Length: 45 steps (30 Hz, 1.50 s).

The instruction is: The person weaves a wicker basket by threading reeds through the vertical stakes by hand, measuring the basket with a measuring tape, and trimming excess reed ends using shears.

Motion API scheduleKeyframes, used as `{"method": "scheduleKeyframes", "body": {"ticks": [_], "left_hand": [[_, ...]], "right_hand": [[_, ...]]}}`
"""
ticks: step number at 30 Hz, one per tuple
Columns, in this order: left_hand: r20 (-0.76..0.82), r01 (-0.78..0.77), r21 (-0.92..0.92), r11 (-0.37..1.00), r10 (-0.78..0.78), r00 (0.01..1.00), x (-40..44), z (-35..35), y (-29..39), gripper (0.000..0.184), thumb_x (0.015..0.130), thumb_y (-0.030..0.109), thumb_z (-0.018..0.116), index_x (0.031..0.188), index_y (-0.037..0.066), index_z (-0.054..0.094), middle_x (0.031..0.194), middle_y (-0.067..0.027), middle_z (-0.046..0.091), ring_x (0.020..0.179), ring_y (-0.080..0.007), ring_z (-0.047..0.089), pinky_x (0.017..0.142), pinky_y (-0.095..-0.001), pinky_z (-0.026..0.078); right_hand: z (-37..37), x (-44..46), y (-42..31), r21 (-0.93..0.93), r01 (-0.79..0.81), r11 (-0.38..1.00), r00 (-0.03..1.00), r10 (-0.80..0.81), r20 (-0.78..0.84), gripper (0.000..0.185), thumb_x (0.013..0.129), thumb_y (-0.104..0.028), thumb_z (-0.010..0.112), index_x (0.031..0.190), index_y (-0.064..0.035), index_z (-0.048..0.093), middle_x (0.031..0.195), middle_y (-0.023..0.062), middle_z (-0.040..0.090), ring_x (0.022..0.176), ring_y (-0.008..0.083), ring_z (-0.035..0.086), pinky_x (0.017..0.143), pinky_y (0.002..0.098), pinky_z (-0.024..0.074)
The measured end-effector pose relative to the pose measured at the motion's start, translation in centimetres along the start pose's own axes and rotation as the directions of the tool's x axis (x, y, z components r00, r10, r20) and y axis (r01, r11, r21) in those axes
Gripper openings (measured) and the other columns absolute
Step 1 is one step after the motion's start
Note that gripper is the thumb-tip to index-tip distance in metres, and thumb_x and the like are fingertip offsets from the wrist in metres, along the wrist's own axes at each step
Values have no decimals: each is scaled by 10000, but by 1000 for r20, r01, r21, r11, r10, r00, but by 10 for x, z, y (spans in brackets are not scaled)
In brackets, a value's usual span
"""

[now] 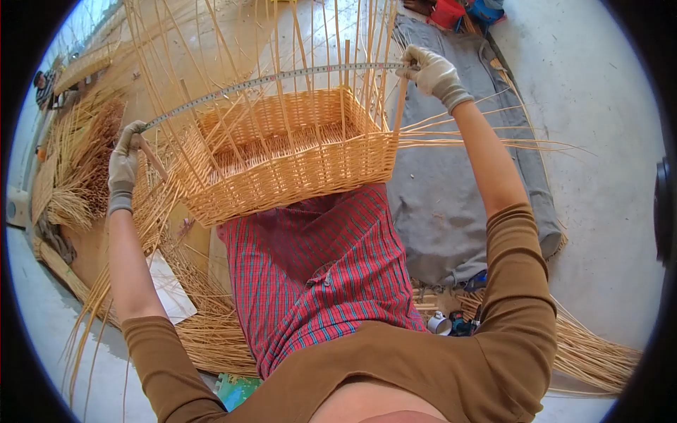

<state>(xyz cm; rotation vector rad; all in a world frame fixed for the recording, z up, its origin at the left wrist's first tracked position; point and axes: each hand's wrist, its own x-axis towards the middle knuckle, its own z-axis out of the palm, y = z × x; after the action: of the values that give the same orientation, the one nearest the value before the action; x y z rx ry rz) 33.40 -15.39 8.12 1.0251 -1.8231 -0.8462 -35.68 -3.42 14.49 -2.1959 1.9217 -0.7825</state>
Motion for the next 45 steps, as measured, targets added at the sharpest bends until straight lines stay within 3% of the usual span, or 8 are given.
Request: {"method": "scheduleKeyframes", "body": {"ticks": [13,28,33,34,37,38,41,45], "left_hand": [[39,-267,277,923,266,963,10,-5,-2,276,1030,62,485,1275,94,608,1192,14,629,1104,-121,549,975,-254,410],[42,253,275,927,-274,961,9,8,64,224,1030,124,509,1221,90,622,1039,71,573,923,-98,499,921,-225,420],[-239,-86,870,486,567,788,1,74,153,487,849,30,604,1327,114,576,1386,-106,555,1187,-311,528,1069,-380,376],[-472,-357,359,863,497,728,-7,104,151,497,828,0,584,1322,48,554,1315,-134,586,1187,-312,531,1067,-393,371],[-306,-510,133,850,525,794,-79,198,232,430,837,29,589,1264,67,557,1203,-69,603,1204,-220,522,1002,-416,422],[-1,-292,727,621,426,905,-126,216,209,419,793,66,648,1202,154,628,1176,-56,611,1189,-275,536,1037,-474,380],[16,-330,451,830,362,932,-202,238,177,190,784,184,743,970,218,720,1034,-51,666,1126,-292,588,1071,-501,384],[-304,202,33,979,-183,935,-270,202,94,132,884,118,702,1012,89,689,927,-43,688,1005,-205,635,929,-368,510]], "right_hand": [[-15,2,-4,-54,-57,997,996,61,63,342,802,-328,808,1015,-114,647,859,67,678,813,188,628,737,339,506],[-31,1,35,-16,-273,962,933,268,241,313,881,-358,721,1019,-78,739,864,66,724,795,173,648,749,328,515],[18,-64,-19,65,94,993,963,-107,246,244,881,-271,663,995,-62,718,885,155,704,758,279,679,713,381,536],[21,-88,-61,8,110,994,947,-107,301,172,872,-199,630,926,-47,692,842,160,688,746,322,670,703,401,537],[112,-169,-10,97,157,983,932,-180,315,158,854,-162,561,886,-57,674,833,176,676,766,369,648,671,440,515],[114,-187,-21,-37,44,998,907,-24,421,155,846,-151,582,943,-82,681,842,173,675,822,380,649,700,457,524],[153,-259,43,-184,-135,974,888,201,413,294,811,-166,662,1101,-120,649,887,159,680,918,381,642,810,473,513],[155,-281,19,-248,-338,908,907,385,174,279,822,-134,672,1093,-73,642,928,163,693,946,347,664,849,435,522]]}}
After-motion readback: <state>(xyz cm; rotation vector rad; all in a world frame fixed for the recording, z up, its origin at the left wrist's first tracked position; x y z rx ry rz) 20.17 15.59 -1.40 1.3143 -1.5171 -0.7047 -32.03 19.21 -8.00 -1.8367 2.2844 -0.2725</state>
